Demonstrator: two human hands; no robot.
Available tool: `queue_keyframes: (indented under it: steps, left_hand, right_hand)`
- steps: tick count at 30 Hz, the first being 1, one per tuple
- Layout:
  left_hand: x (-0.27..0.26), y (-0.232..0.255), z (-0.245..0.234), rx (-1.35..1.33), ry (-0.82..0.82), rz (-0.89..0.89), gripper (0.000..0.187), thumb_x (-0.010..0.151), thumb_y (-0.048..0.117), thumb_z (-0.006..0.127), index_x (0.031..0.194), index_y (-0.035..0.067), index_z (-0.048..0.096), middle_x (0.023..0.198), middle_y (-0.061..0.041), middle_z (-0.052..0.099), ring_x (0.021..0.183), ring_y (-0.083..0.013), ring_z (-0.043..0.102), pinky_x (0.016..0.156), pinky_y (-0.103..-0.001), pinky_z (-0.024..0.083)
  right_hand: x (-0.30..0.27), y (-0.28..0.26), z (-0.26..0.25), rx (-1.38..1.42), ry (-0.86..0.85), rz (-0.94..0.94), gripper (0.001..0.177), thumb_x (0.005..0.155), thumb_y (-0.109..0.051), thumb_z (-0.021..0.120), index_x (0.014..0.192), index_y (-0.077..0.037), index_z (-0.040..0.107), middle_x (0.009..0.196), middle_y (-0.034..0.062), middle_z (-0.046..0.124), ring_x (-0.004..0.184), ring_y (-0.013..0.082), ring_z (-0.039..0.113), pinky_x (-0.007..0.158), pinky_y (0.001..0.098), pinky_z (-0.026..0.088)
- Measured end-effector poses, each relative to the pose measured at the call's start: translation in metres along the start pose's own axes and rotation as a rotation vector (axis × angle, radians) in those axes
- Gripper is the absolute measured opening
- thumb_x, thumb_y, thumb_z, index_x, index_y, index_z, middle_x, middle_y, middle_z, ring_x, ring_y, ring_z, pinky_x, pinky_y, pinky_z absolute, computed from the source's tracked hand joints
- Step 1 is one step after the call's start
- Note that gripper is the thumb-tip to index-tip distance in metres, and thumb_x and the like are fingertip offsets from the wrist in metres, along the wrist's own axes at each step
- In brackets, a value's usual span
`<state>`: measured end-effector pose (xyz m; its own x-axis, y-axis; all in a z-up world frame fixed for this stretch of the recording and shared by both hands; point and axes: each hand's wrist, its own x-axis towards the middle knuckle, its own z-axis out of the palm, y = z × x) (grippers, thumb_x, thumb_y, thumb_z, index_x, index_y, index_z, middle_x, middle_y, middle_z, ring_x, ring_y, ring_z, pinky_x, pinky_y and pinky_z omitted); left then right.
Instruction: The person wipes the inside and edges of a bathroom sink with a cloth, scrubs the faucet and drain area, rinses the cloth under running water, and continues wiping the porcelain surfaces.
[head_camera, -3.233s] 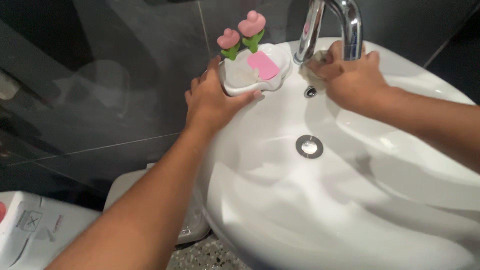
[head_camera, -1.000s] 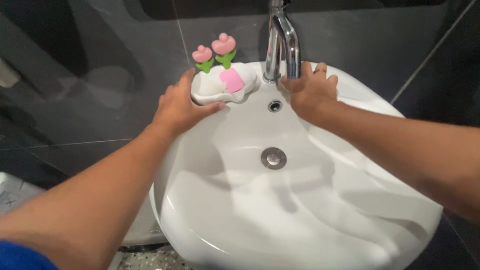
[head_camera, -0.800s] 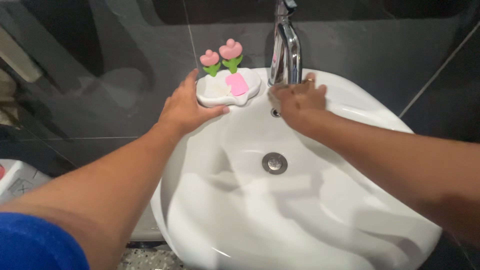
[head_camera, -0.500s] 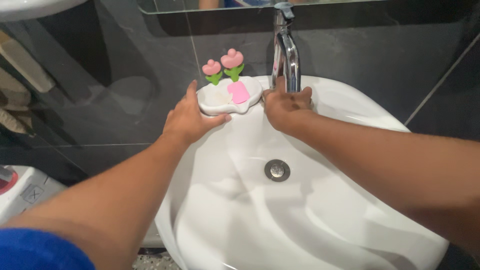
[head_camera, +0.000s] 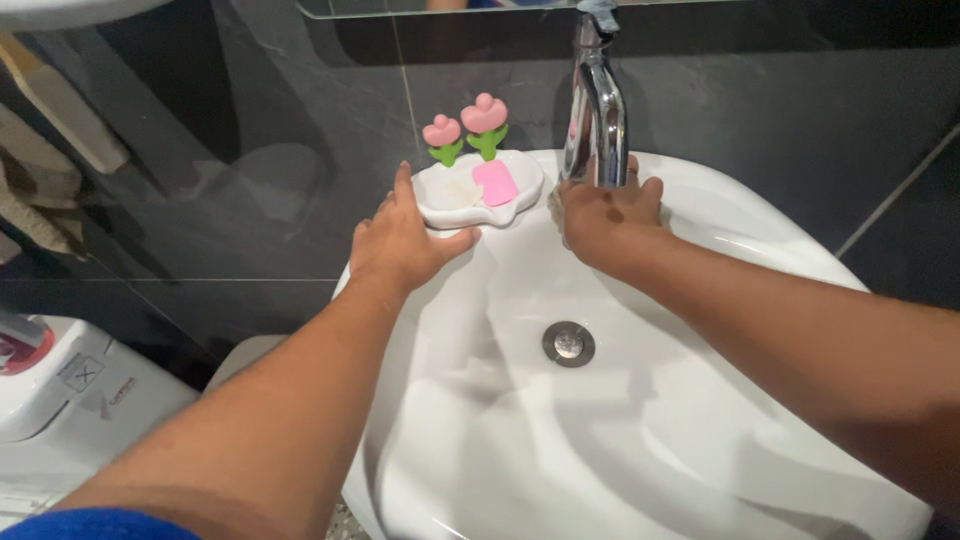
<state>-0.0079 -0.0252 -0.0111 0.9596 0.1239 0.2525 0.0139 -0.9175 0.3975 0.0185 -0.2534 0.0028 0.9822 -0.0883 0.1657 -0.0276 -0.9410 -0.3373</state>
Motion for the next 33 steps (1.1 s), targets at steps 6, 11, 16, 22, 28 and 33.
queue_keyframes:
  steps: [6, 11, 16, 22, 28, 33]
  left_hand:
    - [-0.003, 0.001, -0.005, -0.027, -0.006, -0.009, 0.131, 0.064, 0.064, 0.084, 0.158, 0.003, 0.017, 0.141, -0.016, 0.058, 0.130, -0.0273, 0.057, 0.103, -0.045, 0.045]
    - [-0.004, 0.004, -0.007, -0.033, -0.021, -0.022, 0.131, 0.064, 0.062, 0.085, 0.160, 0.006, 0.016, 0.139, -0.013, 0.060, 0.129, -0.0266, 0.058, 0.102, -0.045, 0.045]
    - [-0.005, 0.007, -0.010, -0.033, -0.028, -0.033, 0.129, 0.064, 0.060, 0.086, 0.160, 0.008, 0.017, 0.138, -0.012, 0.061, 0.129, -0.0259, 0.058, 0.101, -0.046, 0.045]
    - [-0.008, 0.007, -0.012, -0.059, -0.033, -0.025, 0.127, 0.065, 0.058, 0.086, 0.160, 0.008, 0.018, 0.138, -0.013, 0.061, 0.129, -0.0271, 0.059, 0.102, -0.047, 0.043]
    - [-0.008, 0.006, -0.010, -0.057, -0.004, -0.010, 0.127, 0.064, 0.058, 0.086, 0.159, 0.007, 0.019, 0.139, -0.014, 0.060, 0.129, -0.0280, 0.058, 0.101, -0.045, 0.044]
    - [-0.009, 0.007, -0.013, -0.057, -0.030, -0.022, 0.128, 0.064, 0.059, 0.086, 0.160, 0.007, 0.019, 0.138, -0.014, 0.061, 0.129, -0.0270, 0.059, 0.103, -0.044, 0.044]
  right_hand:
    - [0.016, 0.016, 0.016, 0.021, 0.078, -0.055, 0.059, 0.100, -0.050, 0.051, 0.141, -0.006, 0.049, 0.137, 0.0182, 0.051, 0.120, 0.0363, 0.047, 0.100, 0.0468, 0.034]
    - [0.001, 0.022, -0.007, -0.413, -0.198, -0.185, 0.049, 0.099, -0.023, 0.049, 0.147, -0.031, 0.056, 0.138, 0.0154, 0.058, 0.128, 0.0377, 0.044, 0.095, 0.0477, 0.039]
    - [0.003, 0.005, 0.002, -0.224, 0.038, -0.217, 0.037, 0.107, -0.035, 0.044, 0.135, -0.019, 0.061, 0.142, 0.0155, 0.054, 0.126, 0.0356, 0.045, 0.097, 0.0509, 0.035]
    - [-0.013, 0.005, -0.019, -0.275, -0.168, -0.142, 0.039, 0.103, -0.032, 0.047, 0.139, -0.032, 0.061, 0.149, 0.0193, 0.043, 0.128, 0.0433, 0.041, 0.097, 0.0493, 0.037]
    - [-0.009, 0.004, -0.015, -0.260, -0.054, -0.251, 0.040, 0.102, -0.036, 0.047, 0.137, -0.023, 0.062, 0.150, 0.0147, 0.043, 0.130, 0.0407, 0.040, 0.099, 0.0524, 0.037]
    - [-0.019, 0.001, -0.028, -0.094, -0.182, 0.003, 0.036, 0.104, -0.034, 0.048, 0.137, -0.034, 0.064, 0.151, 0.0187, 0.041, 0.134, 0.0453, 0.037, 0.100, 0.0507, 0.038]
